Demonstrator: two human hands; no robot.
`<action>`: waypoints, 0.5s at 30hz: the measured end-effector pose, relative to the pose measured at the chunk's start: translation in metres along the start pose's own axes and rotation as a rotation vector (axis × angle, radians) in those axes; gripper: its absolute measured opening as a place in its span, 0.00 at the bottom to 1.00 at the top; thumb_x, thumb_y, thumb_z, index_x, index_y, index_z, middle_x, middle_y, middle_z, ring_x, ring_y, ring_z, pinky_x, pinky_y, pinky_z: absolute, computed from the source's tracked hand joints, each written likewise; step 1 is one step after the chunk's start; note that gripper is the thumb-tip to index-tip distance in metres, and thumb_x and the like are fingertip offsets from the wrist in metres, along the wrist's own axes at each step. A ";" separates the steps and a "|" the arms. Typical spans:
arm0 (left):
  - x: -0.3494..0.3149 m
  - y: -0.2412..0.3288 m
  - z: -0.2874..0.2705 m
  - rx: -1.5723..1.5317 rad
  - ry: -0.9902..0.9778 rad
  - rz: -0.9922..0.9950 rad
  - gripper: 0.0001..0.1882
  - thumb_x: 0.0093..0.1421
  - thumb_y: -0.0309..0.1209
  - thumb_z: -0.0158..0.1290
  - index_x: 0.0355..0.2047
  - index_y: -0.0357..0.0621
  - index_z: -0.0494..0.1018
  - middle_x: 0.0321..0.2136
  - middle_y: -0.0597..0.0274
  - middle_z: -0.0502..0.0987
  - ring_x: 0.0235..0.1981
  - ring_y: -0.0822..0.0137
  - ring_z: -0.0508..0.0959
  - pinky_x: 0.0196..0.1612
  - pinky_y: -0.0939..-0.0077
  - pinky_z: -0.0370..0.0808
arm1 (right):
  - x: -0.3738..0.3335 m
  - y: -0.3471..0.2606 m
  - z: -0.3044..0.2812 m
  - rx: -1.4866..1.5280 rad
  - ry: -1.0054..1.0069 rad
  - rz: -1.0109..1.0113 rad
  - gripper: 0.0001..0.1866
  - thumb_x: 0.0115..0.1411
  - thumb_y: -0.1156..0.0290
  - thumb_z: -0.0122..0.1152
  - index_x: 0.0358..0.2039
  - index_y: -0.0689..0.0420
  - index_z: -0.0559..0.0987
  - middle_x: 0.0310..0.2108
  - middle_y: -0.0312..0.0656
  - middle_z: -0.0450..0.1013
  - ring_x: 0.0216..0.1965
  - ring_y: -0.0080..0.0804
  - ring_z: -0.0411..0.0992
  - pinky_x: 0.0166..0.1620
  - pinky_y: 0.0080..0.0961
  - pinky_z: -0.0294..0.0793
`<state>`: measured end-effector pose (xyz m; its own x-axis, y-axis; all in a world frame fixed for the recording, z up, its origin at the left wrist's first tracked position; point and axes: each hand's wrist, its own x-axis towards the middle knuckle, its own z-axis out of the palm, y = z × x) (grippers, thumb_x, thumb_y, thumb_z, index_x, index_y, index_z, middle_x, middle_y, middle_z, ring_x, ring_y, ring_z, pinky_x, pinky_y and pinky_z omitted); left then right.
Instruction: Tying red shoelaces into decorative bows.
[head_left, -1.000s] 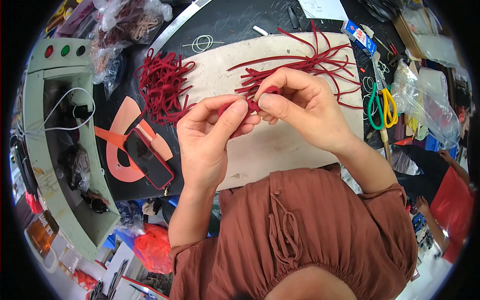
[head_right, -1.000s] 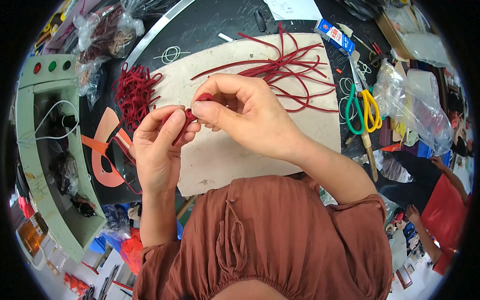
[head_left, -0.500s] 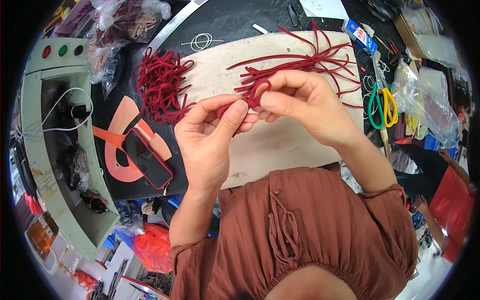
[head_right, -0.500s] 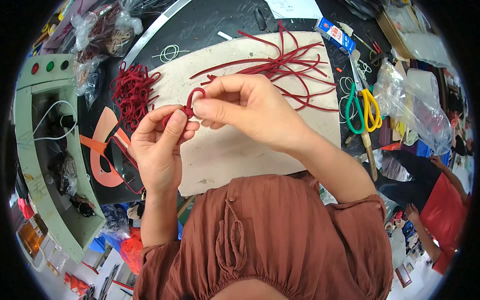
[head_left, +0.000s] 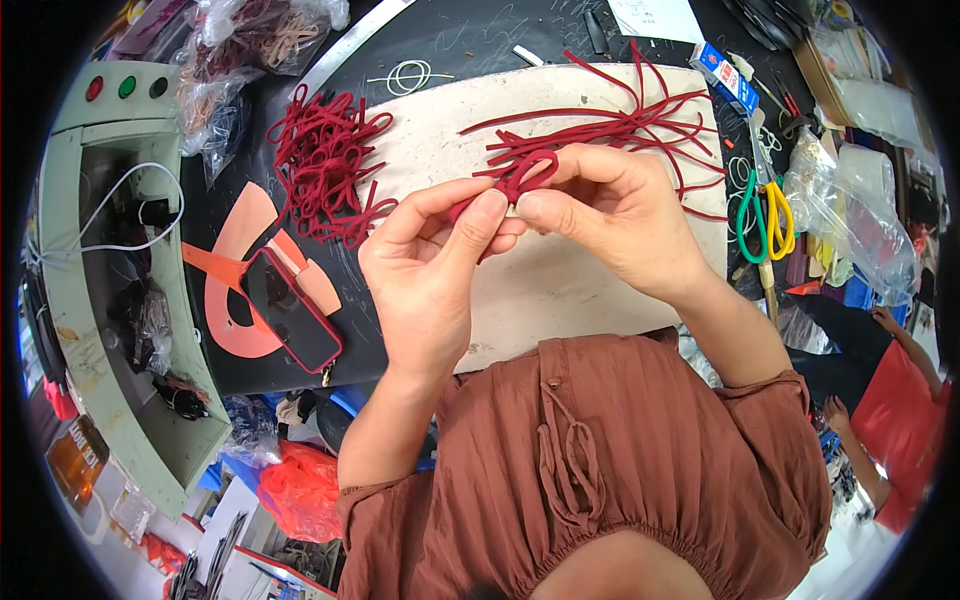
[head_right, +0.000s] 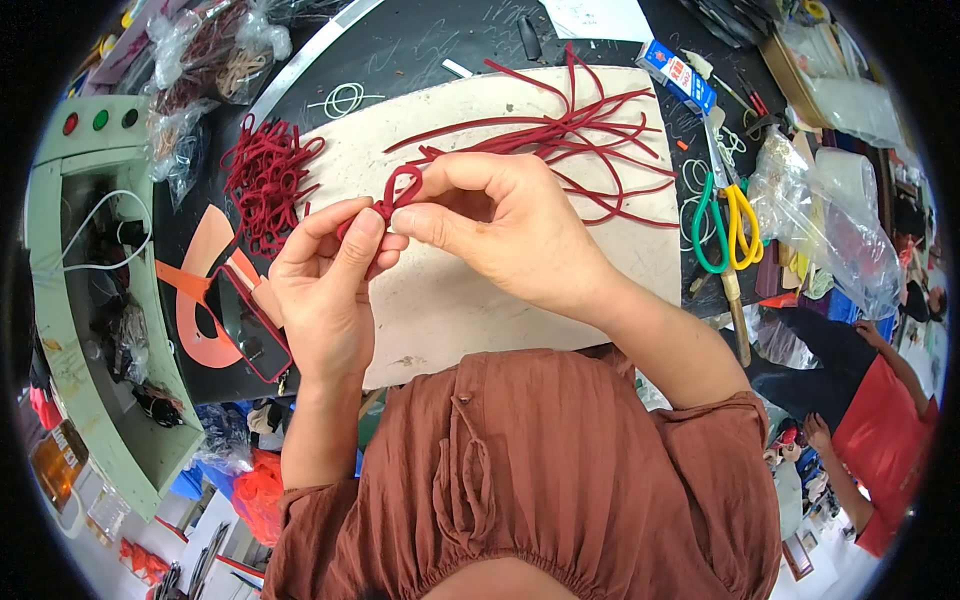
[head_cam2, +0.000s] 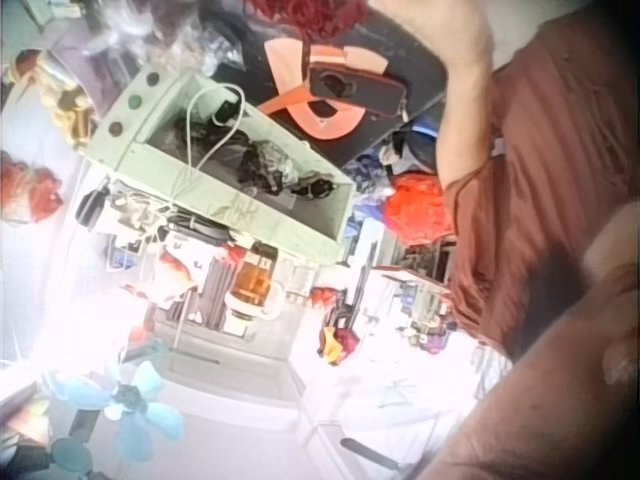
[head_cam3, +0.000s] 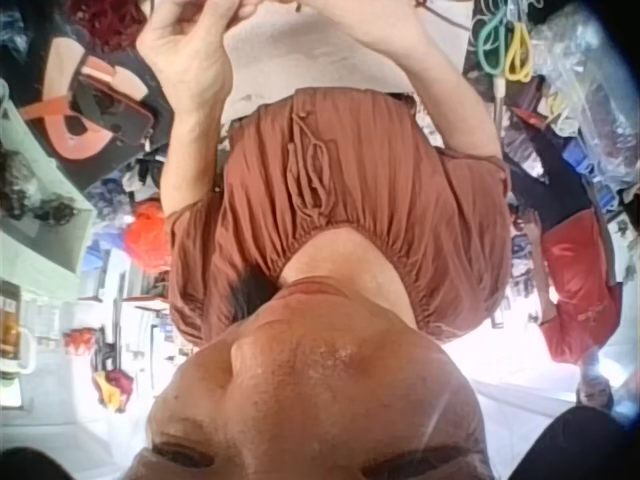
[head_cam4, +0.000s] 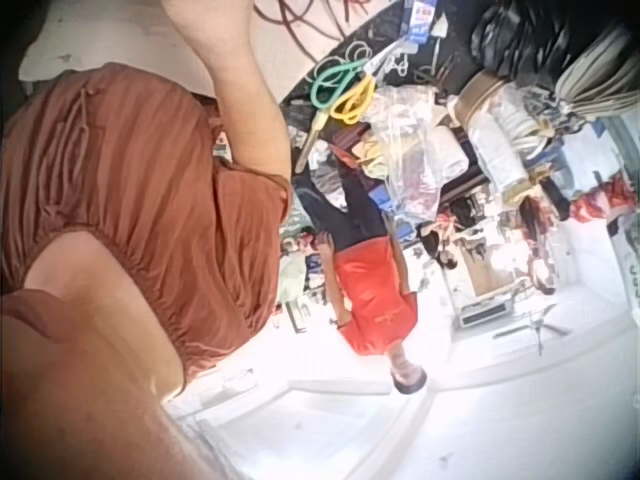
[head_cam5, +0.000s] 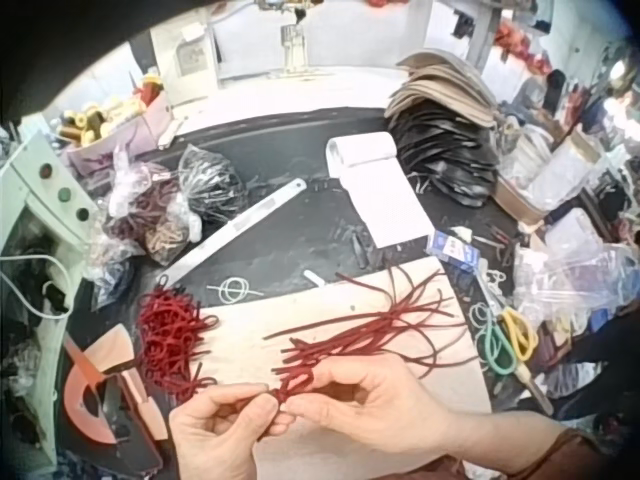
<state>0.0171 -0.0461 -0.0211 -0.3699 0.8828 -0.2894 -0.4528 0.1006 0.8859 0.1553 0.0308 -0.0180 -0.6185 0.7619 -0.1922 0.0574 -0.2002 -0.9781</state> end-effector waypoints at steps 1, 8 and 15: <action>0.001 0.002 -0.001 -0.088 -0.032 -0.102 0.09 0.54 0.22 0.52 0.36 0.30 0.71 0.28 0.53 0.76 0.26 0.69 0.77 0.31 0.82 0.75 | 0.000 0.002 -0.001 -0.049 0.020 -0.057 0.06 0.52 0.73 0.59 0.28 0.63 0.76 0.24 0.34 0.72 0.27 0.16 0.69 0.31 0.14 0.68; 0.001 0.000 -0.008 -0.261 -0.071 -0.182 0.09 0.54 0.23 0.52 0.36 0.34 0.72 0.28 0.57 0.76 0.26 0.70 0.77 0.30 0.84 0.73 | -0.003 0.004 -0.004 -0.032 -0.019 -0.013 0.03 0.52 0.77 0.58 0.29 0.62 0.76 0.29 0.35 0.72 0.29 0.16 0.68 0.33 0.14 0.68; 0.005 -0.006 -0.001 0.071 -0.001 0.147 0.07 0.56 0.25 0.51 0.34 0.34 0.71 0.29 0.60 0.75 0.28 0.76 0.73 0.33 0.85 0.68 | -0.003 0.006 0.002 -0.082 -0.018 -0.044 0.05 0.52 0.74 0.58 0.28 0.62 0.76 0.24 0.35 0.71 0.25 0.17 0.66 0.28 0.15 0.65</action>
<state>0.0170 -0.0430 -0.0283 -0.4274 0.8908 -0.1541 -0.3352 0.0022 0.9422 0.1556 0.0264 -0.0235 -0.6360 0.7573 -0.1486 0.0939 -0.1152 -0.9889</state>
